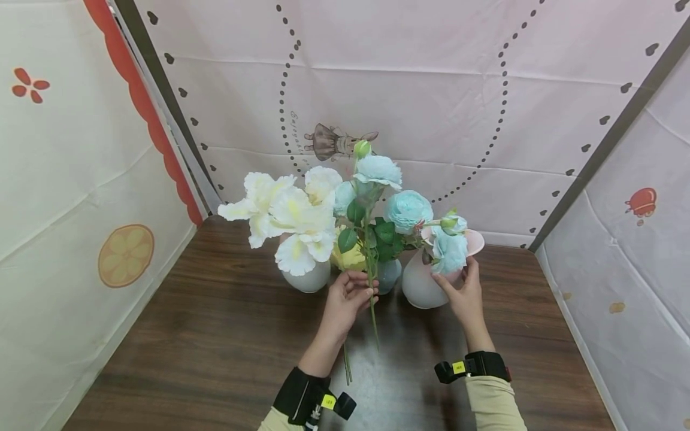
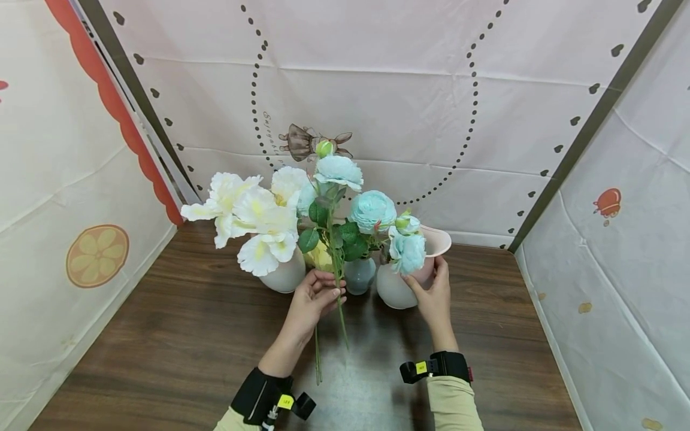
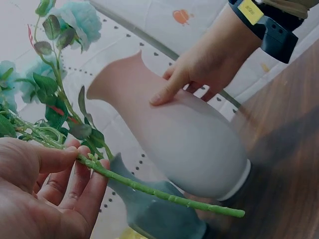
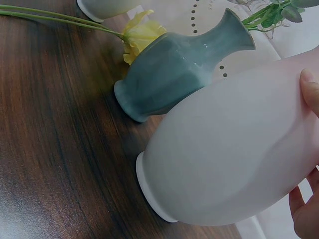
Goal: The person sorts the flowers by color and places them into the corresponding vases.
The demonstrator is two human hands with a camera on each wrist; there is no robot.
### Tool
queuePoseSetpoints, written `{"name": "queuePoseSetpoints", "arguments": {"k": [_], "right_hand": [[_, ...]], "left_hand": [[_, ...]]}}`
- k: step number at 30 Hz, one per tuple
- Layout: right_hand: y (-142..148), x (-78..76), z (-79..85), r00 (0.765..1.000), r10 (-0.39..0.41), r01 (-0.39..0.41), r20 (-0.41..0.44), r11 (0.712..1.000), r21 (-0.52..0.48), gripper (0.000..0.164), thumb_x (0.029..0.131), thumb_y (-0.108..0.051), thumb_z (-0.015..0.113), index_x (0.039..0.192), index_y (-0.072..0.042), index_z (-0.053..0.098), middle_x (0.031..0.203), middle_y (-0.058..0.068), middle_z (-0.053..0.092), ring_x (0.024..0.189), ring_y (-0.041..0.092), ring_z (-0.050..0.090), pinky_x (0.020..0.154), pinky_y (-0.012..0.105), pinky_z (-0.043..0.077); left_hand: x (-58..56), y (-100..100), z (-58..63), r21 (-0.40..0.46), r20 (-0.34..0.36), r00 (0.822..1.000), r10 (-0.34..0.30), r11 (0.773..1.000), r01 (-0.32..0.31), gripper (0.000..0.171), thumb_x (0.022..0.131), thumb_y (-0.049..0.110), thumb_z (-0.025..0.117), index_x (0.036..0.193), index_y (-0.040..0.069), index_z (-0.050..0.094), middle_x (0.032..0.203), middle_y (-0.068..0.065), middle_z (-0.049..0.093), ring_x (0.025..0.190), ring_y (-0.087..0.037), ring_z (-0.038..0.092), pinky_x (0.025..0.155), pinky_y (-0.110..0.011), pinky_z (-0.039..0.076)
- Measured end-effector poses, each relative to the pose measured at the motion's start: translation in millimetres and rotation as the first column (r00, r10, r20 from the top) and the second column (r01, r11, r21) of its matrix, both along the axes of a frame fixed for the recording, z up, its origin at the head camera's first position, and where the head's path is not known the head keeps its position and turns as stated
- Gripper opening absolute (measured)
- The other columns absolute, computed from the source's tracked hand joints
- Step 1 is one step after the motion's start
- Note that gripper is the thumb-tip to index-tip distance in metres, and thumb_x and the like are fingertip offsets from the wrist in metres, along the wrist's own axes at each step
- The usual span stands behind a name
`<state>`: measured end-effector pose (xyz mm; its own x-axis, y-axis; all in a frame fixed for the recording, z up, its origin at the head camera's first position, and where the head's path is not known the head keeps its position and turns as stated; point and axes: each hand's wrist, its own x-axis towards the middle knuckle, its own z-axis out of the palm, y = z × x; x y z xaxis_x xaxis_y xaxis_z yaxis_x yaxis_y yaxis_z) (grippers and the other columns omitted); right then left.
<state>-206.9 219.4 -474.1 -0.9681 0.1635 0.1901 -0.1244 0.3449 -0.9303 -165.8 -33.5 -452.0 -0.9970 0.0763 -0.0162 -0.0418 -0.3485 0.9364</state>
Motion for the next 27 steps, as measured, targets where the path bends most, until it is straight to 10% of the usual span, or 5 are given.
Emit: {"name": "queuePoseSetpoints", "arguments": {"k": [8,16,23,27], "right_hand": [[0.5,0.1,0.9,1.0,0.003,-0.003,-0.001,1.0,-0.003,0.079,0.091,-0.017,0.073,0.151,-0.003,0.024,0.156,0.018,0.033,0.149,0.035,0.028,0.124,0.056,0.021],[0.7,0.5,1.5,1.0,0.01,-0.01,-0.006,1.0,-0.01,0.078,0.092,-0.017,0.072,0.152,-0.004,0.023,0.156,0.017,0.032,0.149,0.034,0.028,0.124,0.056,0.022],[1.0,0.1,1.3,1.0,0.009,-0.009,-0.005,1.0,-0.005,0.078,0.092,-0.017,0.072,0.152,-0.004,0.024,0.156,0.017,0.033,0.149,0.034,0.029,0.124,0.056,0.022],[1.2,0.3,1.8,1.0,0.009,-0.009,0.002,1.0,-0.004,0.079,0.092,-0.018,0.072,0.152,-0.004,0.023,0.156,0.017,0.032,0.149,0.034,0.028,0.124,0.056,0.023]], "left_hand": [[-0.4,1.1,15.6,-0.023,-0.139,0.989,0.042,0.999,-0.045,0.021,0.091,-0.012,0.059,0.11,-0.002,0.055,0.097,0.003,0.068,0.094,-0.01,0.07,0.083,-0.024,0.059],[-2.2,2.4,35.6,-0.001,-0.308,0.943,0.126,0.991,-0.132,0.014,0.091,-0.009,0.062,0.103,-0.013,0.056,0.094,0.009,0.068,0.097,-0.006,0.071,0.088,-0.024,0.057],[-6.8,3.1,54.8,0.091,-0.32,0.921,0.22,0.975,-0.201,0.029,0.089,-0.008,0.066,0.112,0.009,0.066,0.099,0.003,0.072,0.096,-0.011,0.072,0.094,-0.031,0.058],[-11.0,4.3,63.3,-0.073,-0.375,0.877,0.301,0.933,-0.352,0.021,0.088,-0.004,0.071,0.107,0.0,0.066,0.098,-0.008,0.07,0.093,-0.01,0.068,0.091,-0.03,0.057]]}}
